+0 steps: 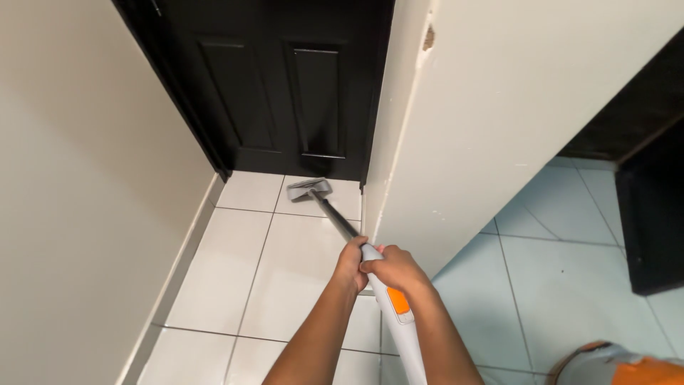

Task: Cleaning a tiled floor using a steam cleaner.

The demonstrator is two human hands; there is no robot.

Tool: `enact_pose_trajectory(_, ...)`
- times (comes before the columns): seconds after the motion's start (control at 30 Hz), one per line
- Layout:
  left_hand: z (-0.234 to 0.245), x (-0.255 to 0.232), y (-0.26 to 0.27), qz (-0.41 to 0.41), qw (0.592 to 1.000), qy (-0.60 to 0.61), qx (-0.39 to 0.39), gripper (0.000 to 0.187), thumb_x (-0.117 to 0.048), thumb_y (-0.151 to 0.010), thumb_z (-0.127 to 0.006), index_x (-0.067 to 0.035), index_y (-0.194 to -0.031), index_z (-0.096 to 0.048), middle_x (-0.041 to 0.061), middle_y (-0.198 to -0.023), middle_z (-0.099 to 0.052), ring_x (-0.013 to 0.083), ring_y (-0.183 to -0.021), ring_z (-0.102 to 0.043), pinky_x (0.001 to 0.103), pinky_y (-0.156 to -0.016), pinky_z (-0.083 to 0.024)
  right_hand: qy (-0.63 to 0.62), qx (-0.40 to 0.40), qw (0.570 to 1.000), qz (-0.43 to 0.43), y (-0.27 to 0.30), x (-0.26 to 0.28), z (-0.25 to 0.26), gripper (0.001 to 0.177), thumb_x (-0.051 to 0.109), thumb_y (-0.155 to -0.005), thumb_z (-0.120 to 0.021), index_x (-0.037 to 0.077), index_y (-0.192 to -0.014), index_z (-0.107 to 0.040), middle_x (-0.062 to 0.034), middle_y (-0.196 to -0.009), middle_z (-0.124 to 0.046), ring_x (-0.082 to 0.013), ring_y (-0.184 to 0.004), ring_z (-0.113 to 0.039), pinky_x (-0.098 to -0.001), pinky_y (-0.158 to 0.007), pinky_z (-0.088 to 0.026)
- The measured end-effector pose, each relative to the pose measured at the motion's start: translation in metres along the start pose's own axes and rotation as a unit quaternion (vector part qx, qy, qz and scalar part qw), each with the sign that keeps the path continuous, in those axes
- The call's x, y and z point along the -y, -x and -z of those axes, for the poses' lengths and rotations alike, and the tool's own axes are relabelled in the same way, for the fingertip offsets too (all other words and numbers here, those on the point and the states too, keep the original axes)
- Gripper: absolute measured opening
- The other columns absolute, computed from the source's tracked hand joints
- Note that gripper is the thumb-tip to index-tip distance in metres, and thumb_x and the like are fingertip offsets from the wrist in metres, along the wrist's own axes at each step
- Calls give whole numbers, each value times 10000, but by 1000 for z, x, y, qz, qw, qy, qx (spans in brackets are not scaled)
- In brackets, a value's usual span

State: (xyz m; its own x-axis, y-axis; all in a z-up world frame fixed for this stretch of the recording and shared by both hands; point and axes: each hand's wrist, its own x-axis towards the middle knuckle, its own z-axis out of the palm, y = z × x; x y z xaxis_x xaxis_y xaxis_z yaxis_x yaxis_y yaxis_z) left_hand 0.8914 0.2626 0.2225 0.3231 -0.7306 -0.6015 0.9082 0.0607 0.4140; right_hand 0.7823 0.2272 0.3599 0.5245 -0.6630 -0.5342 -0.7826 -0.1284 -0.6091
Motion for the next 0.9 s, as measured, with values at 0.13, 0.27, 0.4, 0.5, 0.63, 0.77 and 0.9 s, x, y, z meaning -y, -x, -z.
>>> enact_pose_trajectory(0.13,7,-18,4,30,999,-17,-10,359,-261,-990,-496,31,-1197,-527,231,-1078,-669,337,-996,-658,502,-993,-527,25,-29,999,3,-34,-3,-29,815,400,-709,-800,-6,-1380,-581,-223,-1248,-705,-321,-1126,-716,-385,-975,-553)
enact_pose_trajectory(0.27,22,-16,-18,32,999,-24,29,343,-203,-975,-508,47,-1206,-553,230,-1124,-667,341,-1031,-662,499,-1000,-527,16,-72,996,-51,-38,3,-39,829,399,-699,-781,-9,-1390,-575,-221,-1274,-682,-341,-1139,-708,-403,-974,-559)
enact_pose_trajectory(0.4,24,-13,-34,37,999,-18,-3,312,-153,-981,-555,70,-1199,-539,234,-1127,-652,338,-1038,-638,507,-1011,-513,-27,-77,994,-77,-18,19,-33,873,407,-702,-751,-24,-1428,-529,-239,-1219,-714,-333,-1108,-744,-407,-963,-576)
enact_pose_trajectory(0.5,28,-14,-25,46,999,-16,14,318,-132,-936,-517,52,-1189,-578,230,-1089,-680,349,-989,-673,516,-974,-536,-2,-107,994,-21,-53,-21,-56,780,415,-738,-799,-68,-1318,-601,-272,-1165,-698,-330,-1052,-705,-381,-918,-560)
enact_pose_trajectory(0.63,45,-4,-50,66,998,9,18,342,-171,-956,-538,50,-1215,-517,242,-1055,-635,368,-929,-647,533,-908,-561,-273,-19,958,-89,4,11,-43,514,256,-784,-716,-119,-1126,-632,-270,-1005,-736,-361,-796,-750,-480,-664,-628)
enact_pose_trajectory(0.77,22,-13,-27,46,998,32,-34,417,-215,-990,-544,29,-1315,-449,270,-1118,-651,328,-918,-633,508,-824,-563,-311,37,946,-77,22,13,-35,399,251,-852,-657,-128,-980,-669,-234,-828,-736,-299,-632,-738,-416,-563,-604)
enact_pose_trajectory(0.9,15,-21,4,48,995,-40,-72,484,-370,-974,-525,-28,-1314,-491,263,-1118,-640,348,-890,-596,517,-807,-532,-345,54,935,-68,25,-9,-50,499,293,-866,-693,-152,-1087,-653,-214,-845,-722,-285,-636,-730,-408,-566,-607)
